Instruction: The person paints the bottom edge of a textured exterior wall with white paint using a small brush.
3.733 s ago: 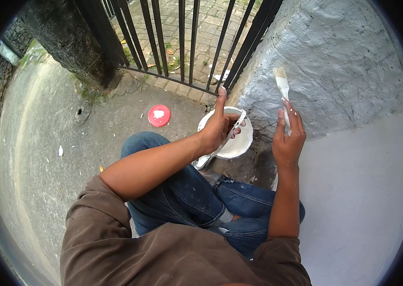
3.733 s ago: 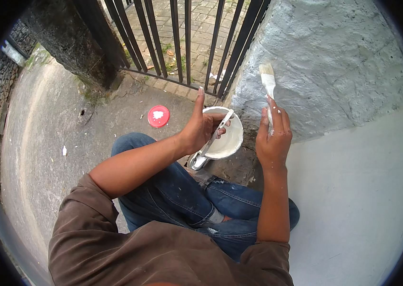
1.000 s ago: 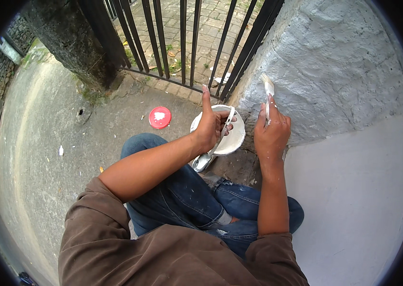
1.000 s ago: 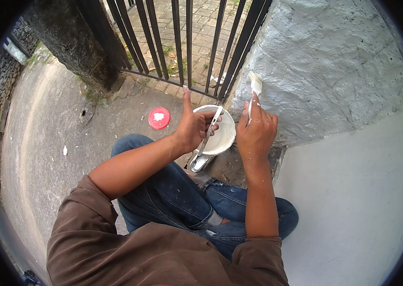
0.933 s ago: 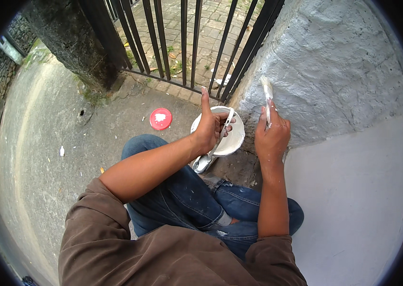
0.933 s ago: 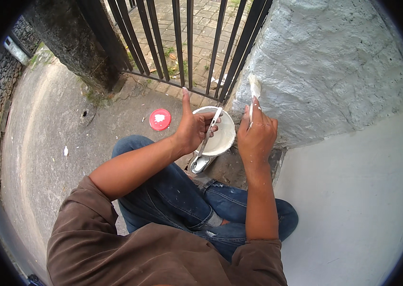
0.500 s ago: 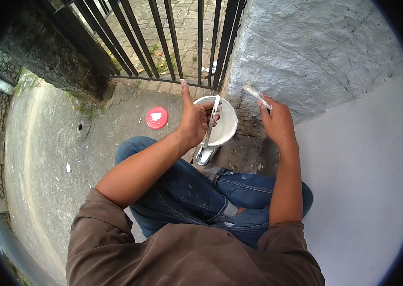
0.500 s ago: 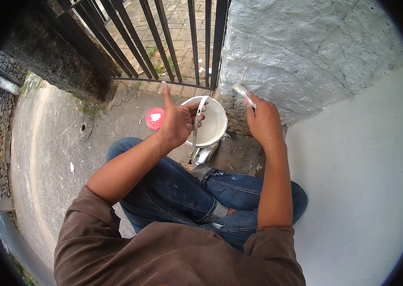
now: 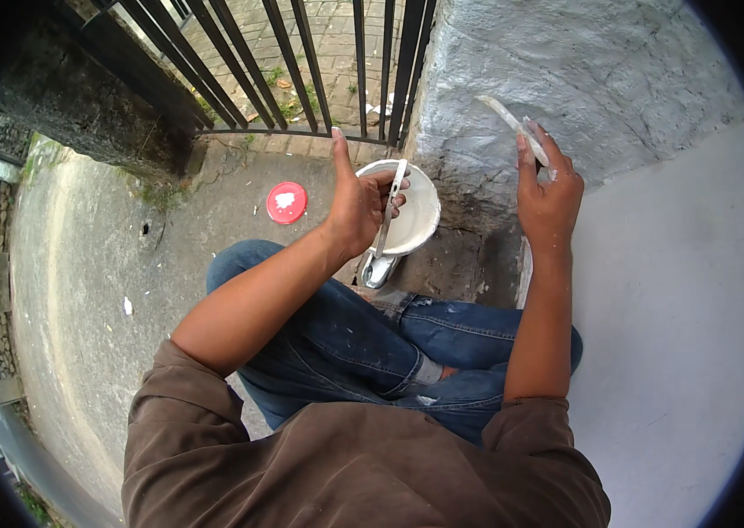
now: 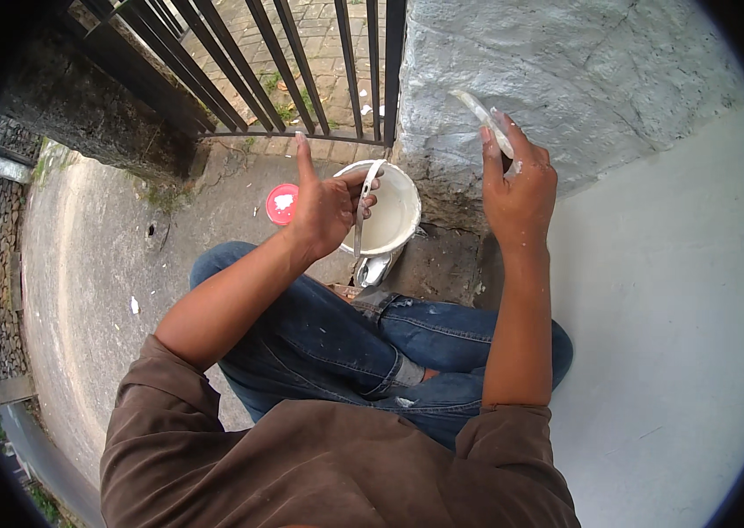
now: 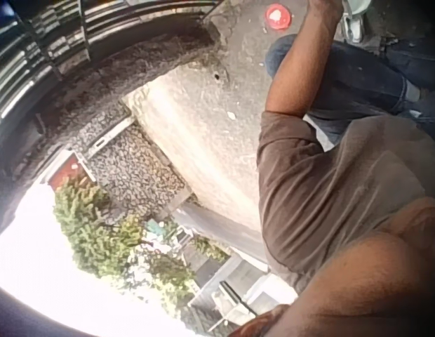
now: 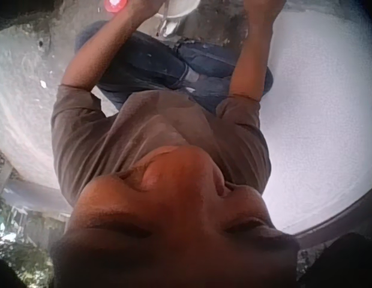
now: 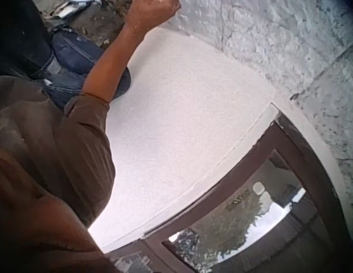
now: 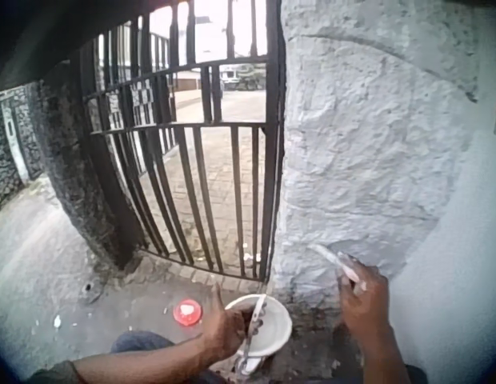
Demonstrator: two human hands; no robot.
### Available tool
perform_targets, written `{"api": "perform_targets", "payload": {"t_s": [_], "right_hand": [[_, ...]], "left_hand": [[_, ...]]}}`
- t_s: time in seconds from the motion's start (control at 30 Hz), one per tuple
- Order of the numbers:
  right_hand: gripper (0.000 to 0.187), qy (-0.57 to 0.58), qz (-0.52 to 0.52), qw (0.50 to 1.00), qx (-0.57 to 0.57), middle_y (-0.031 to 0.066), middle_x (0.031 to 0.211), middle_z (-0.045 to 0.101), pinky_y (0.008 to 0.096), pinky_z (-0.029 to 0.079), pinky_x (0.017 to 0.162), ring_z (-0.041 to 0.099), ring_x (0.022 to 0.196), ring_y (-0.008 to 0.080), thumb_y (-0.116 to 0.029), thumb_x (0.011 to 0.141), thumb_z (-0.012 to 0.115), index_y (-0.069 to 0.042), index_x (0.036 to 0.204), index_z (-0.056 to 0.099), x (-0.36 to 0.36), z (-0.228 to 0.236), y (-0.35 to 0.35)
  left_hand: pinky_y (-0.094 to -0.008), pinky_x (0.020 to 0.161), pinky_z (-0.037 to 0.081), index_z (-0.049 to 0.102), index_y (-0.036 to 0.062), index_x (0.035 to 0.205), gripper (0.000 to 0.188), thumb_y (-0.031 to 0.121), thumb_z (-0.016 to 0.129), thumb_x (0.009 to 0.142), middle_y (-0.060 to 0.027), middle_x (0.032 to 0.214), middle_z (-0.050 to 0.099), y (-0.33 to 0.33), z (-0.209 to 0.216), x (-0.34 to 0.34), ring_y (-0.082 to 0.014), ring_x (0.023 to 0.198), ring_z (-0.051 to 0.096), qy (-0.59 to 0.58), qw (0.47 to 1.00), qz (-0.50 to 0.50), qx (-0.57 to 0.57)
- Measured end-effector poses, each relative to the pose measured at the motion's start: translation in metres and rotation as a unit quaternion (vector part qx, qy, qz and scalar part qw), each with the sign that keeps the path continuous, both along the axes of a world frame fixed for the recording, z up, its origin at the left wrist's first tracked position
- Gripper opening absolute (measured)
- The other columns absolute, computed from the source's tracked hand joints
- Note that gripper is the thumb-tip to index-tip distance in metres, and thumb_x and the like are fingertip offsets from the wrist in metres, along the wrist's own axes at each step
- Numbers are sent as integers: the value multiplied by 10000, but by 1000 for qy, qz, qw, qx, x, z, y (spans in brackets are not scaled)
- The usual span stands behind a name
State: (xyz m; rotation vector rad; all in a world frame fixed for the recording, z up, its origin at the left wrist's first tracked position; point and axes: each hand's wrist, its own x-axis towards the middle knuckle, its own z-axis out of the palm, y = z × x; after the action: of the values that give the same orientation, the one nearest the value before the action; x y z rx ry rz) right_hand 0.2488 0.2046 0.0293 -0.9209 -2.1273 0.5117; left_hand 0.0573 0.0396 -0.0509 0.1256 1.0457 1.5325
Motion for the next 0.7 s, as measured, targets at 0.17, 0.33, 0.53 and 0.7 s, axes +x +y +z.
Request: {"api": "perform_targets", "payload": {"t_s": [0.17,0.33,0.53,0.7], "right_hand": [[325,18,87,978,190,151,896,737,415,500,774,640,786,267,-161,976,717,-19,1269,720,4,-27,5],[334,-34,160,958,234,108,860,717,393,470,829,638,776,246,-133,956,724,18,1254,710,-1,-90,-3],[334,-126,216,956,153,157,921,733,407,471,861,662,843,300,-228,1022,636,24,1228,712,-5,-122,10],[308,-84,160,976,123,160,970,744,427,513,881,679,885,328,-206,993,684,-24,1236,730,0,-98,15]], "left_hand": [[-276,767,398,641,-72,1307,1371,1063,120,742,-28,931,603,-2,3,0,-162,825,484,-2,1000,-6,10],[-276,805,411,649,-83,1286,1365,1062,138,746,-37,935,606,1,5,3,-166,824,482,-13,1000,-10,26],[-276,812,417,637,-92,1300,1372,1063,149,745,-43,946,606,0,3,3,-167,837,483,-7,1000,-11,11],[-277,820,423,629,-96,1313,1380,1067,159,738,-54,971,613,-1,-3,0,-171,840,491,-8,1000,-13,5]]}}
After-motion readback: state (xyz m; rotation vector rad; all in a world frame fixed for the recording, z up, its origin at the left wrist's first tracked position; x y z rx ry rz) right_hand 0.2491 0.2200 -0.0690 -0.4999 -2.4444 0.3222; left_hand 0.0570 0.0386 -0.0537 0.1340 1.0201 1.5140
